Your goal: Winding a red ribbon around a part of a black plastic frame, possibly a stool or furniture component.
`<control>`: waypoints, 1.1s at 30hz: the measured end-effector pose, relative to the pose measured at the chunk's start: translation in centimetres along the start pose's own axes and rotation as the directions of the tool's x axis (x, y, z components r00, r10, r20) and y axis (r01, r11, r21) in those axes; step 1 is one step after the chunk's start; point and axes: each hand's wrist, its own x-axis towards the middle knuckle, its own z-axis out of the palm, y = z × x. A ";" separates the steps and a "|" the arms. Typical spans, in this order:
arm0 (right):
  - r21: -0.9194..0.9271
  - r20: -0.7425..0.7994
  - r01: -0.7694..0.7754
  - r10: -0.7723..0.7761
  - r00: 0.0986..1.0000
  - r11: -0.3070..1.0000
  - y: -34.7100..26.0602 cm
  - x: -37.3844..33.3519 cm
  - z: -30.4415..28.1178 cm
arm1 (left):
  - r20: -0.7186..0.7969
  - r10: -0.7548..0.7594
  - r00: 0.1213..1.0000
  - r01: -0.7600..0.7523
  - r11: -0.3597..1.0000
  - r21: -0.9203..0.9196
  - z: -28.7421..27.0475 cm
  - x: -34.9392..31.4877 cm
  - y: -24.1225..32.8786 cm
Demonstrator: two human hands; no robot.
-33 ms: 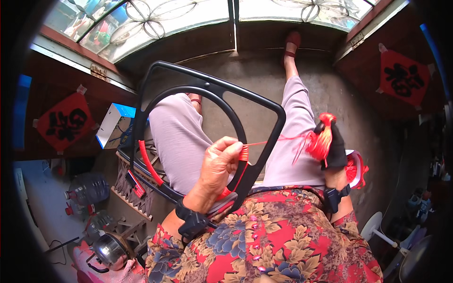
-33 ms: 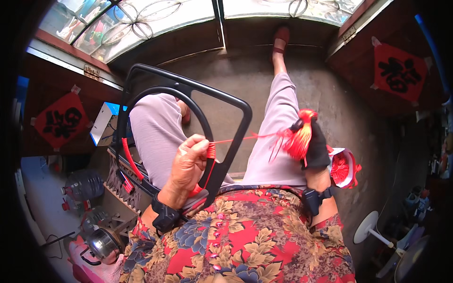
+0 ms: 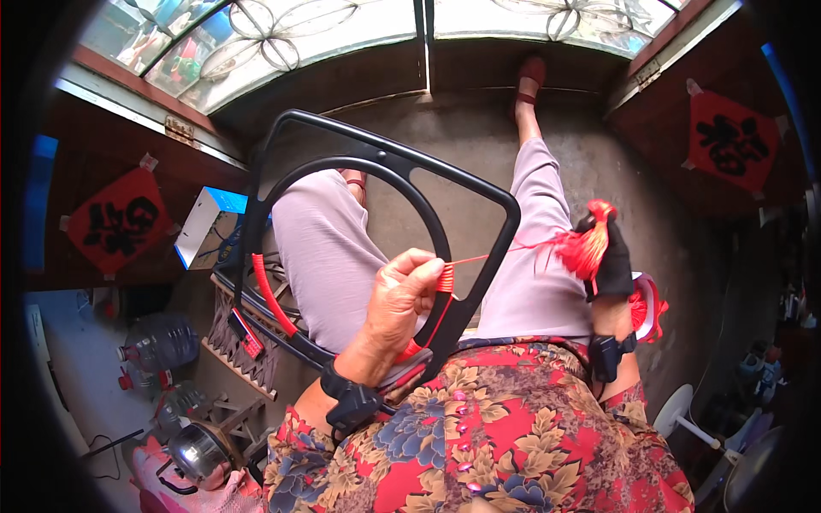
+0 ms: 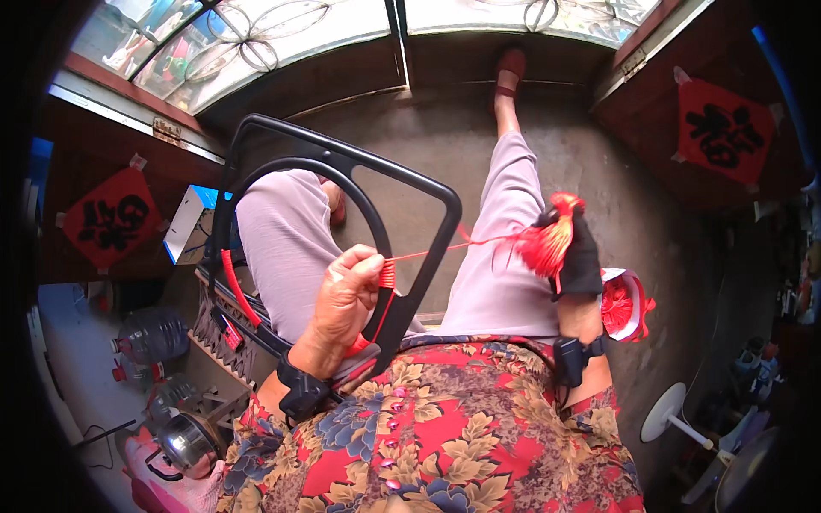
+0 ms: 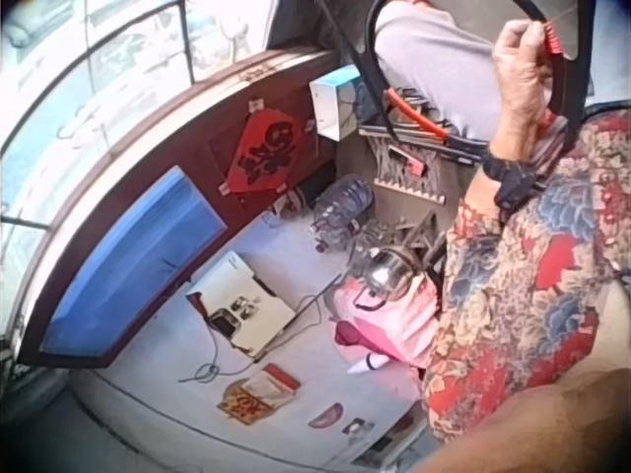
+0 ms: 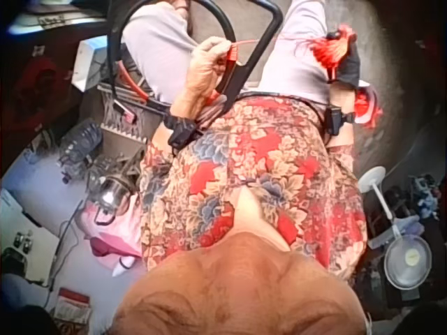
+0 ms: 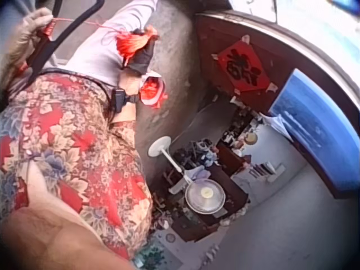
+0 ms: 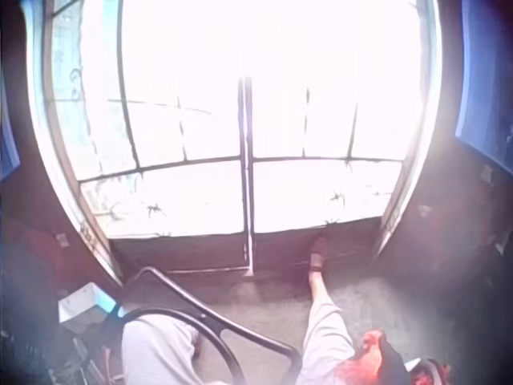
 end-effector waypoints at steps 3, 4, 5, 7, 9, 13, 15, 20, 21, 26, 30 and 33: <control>0.034 0.004 0.042 -0.042 0.999 0.999 -0.9 1.8 -1.4 | -0.010 0.008 1.000 -0.008 0.999 0.039 -0.2 -0.3 0.0; 0.023 -0.009 0.059 -0.059 0.998 0.998 -1.3 2.1 -1.8 | -0.002 0.006 1.000 -0.006 0.999 0.033 -0.1 -0.2 0.1; 0.011 -0.029 0.075 -0.075 0.997 0.997 -2.2 2.7 -2.5 | 0.006 0.004 1.000 -0.005 1.000 0.027 -0.1 -0.2 0.2; -0.020 -0.055 0.095 -0.096 0.994 0.995 -2.2 4.5 -4.3 | 0.006 0.021 1.000 -0.021 0.999 0.026 0.2 -0.5 0.4; -0.172 -0.076 0.099 -0.113 0.991 0.980 -1.5 7.0 -4.8 | 0.015 0.027 1.000 -0.027 1.000 0.013 0.3 -0.5 0.5; -0.670 0.042 0.249 -0.299 0.953 0.699 3.4 9.7 2.0 | 0.043 -0.028 0.999 0.027 1.000 0.014 0.0 -0.2 0.3; -0.553 0.100 0.240 -0.222 0.970 0.798 5.6 10.0 6.6 | 0.076 -0.044 0.996 0.044 0.999 0.012 0.1 -0.1 -0.1; 0.065 0.656 0.425 -0.360 0.663 0.903 9.2 8.0 12.9 | 0.110 -0.103 0.989 0.095 0.993 0.074 0.3 0.1 -0.6; -0.064 0.658 0.133 -0.059 0.751 0.989 7.8 7.3 14.1 | 0.099 -0.108 0.989 0.099 0.991 0.092 0.2 0.0 -0.6; -0.023 0.754 -0.354 0.248 0.608 0.935 7.1 7.1 14.4 | 0.001 -0.027 1.000 0.026 0.993 0.116 -1.2 0.0 -1.9; 0.044 0.775 -0.580 0.338 0.534 0.814 5.9 6.7 14.4 | 0.049 0.051 0.997 -0.057 0.989 0.134 0.0 -0.6 -0.6; -0.101 0.753 -0.423 0.347 0.559 0.900 4.4 6.1 14.2 | 0.034 0.070 0.997 -0.072 0.994 0.083 0.5 -1.0 -0.1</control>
